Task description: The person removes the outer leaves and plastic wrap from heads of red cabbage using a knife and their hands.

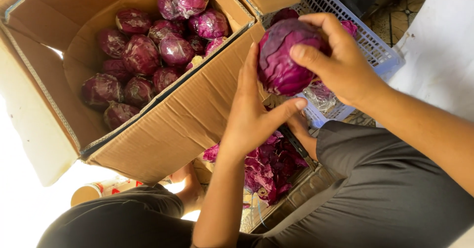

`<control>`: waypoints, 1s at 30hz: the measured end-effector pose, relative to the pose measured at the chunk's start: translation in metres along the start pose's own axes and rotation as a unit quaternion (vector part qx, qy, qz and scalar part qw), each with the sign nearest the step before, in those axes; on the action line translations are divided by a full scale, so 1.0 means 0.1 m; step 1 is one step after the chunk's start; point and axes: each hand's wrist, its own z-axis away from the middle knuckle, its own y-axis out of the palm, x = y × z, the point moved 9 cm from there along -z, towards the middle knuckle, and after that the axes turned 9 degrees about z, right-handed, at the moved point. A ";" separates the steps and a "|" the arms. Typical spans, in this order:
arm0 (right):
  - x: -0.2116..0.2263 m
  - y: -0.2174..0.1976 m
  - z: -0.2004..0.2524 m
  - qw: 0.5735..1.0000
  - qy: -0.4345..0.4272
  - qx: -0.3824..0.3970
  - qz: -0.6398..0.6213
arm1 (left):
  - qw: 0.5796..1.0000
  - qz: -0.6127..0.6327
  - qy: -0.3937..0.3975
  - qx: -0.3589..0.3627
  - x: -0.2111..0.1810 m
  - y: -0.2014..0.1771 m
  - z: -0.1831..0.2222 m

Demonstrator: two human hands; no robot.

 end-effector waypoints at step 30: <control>0.02 -0.01 0.10 0.999 -0.006 0.040 -0.006 | 0.581 0.800 -0.153 -0.004 0.85 0.36 0.20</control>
